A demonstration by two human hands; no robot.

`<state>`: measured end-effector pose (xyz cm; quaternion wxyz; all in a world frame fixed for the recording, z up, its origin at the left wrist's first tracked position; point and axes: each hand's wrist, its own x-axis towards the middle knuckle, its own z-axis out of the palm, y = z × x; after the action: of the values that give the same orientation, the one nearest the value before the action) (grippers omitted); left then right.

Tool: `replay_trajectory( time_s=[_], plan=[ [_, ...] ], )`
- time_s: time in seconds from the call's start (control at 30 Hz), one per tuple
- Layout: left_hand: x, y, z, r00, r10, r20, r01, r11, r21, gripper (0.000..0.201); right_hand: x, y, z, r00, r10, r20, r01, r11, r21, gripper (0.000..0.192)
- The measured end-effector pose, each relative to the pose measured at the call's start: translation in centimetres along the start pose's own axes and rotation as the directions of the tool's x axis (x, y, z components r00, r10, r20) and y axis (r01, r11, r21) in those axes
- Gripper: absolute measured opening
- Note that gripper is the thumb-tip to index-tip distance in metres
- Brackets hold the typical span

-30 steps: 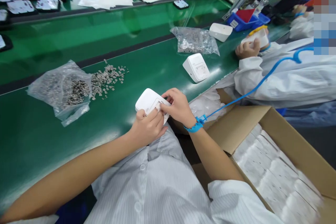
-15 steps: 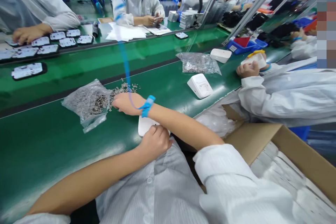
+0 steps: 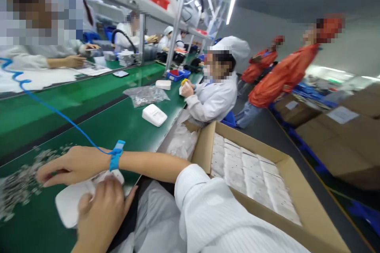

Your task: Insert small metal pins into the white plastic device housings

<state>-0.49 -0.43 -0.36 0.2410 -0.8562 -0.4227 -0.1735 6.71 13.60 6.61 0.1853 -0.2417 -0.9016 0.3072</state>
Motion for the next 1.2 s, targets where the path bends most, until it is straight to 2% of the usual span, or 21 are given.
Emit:
replay_trajectory(
  time_s=[0.03,0.1,0.13,0.2,0.23,0.3,0.37,0.43,0.5,0.57,0.63,0.77,0.93,1.0,1.07,1.2],
  plan=[
    [0.3,-0.6,-0.4,1.000,-0.027,-0.003,0.026,0.997,-0.073,0.046,-1.5,-0.1,-0.7,0.995,0.051,-0.092,-0.039,0.992,0.122,0.010],
    [1.0,-2.1,-1.3,0.990,-0.133,-0.037,0.121,0.964,-0.236,0.042,-4.8,-0.6,-1.5,0.951,0.183,-0.250,-0.076,0.920,0.384,0.023],
    [1.4,-2.8,-1.8,0.974,-0.216,-0.075,0.182,0.931,-0.316,0.039,-6.4,-0.9,-1.6,0.923,0.251,-0.292,-0.072,0.857,0.510,0.031],
    [2.2,-4.2,-2.4,0.922,-0.353,-0.160,0.245,0.852,-0.463,0.034,-8.9,-1.5,-1.1,0.884,0.359,-0.299,-0.042,0.699,0.714,0.046],
    [2.5,-4.7,-2.6,0.903,-0.381,-0.199,0.229,0.818,-0.527,0.031,-9.8,-1.7,-0.6,0.873,0.392,-0.289,-0.016,0.617,0.787,0.049],
    [2.8,-5.2,-2.6,0.898,-0.348,-0.270,0.118,0.781,-0.614,0.025,-10.8,-2.2,0.7,0.848,0.437,-0.299,0.065,0.473,0.878,0.048],
    [2.8,-5.1,-2.4,0.890,-0.323,-0.321,0.039,0.756,-0.654,0.022,-11.0,-2.5,2.1,0.798,0.498,-0.339,0.169,0.355,0.919,0.042],
    [2.6,-4.9,-2.3,0.868,-0.345,-0.357,0.012,0.734,-0.679,0.018,-11.0,-2.7,3.0,0.758,0.558,-0.338,0.223,0.265,0.938,0.040],
    [2.6,-4.8,-2.6,0.854,-0.336,-0.398,-0.032,0.730,-0.683,0.014,-11.0,-3.0,3.3,0.754,0.582,-0.304,0.224,0.207,0.952,0.040],
    [2.8,-4.9,-3.1,0.844,-0.269,-0.463,-0.112,0.757,-0.644,0.014,-11.4,-3.5,3.0,0.767,0.574,-0.287,0.197,0.216,0.956,0.040],
    [3.0,-5.1,-3.8,0.835,-0.205,-0.511,-0.169,0.788,-0.592,0.018,-12.1,-4.2,2.3,0.778,0.556,-0.293,0.148,0.291,0.945,0.040],
    [2.9,-5.1,-4.4,0.877,-0.158,-0.453,-0.168,0.783,-0.599,0.025,-13.6,-5.0,0.4,0.806,0.514,-0.294,-0.019,0.519,0.855,0.030],
    [3.0,-4.4,-4.3,0.911,-0.236,-0.339,-0.066,0.727,-0.683,0.017,-14.8,-4.9,-0.9,0.848,0.463,-0.256,-0.117,0.636,0.763,0.022],
    [3.0,-4.2,-4.4,0.908,-0.271,-0.319,-0.044,0.697,-0.716,0.013,-14.8,-5.0,-0.6,0.837,0.468,-0.285,-0.101,0.643,0.760,0.020],
    [3.0,-4.0,-4.3,0.895,-0.287,-0.342,-0.057,0.686,-0.725,0.012,-14.6,-4.9,0.1,0.816,0.486,-0.313,-0.056,0.605,0.795,0.019],
    [2.5,-3.6,-3.8,0.857,-0.279,-0.433,-0.097,0.738,-0.668,0.016,-13.9,-5.1,2.8,0.794,0.541,-0.276,0.048,0.397,0.917,0.021]
  ],
)
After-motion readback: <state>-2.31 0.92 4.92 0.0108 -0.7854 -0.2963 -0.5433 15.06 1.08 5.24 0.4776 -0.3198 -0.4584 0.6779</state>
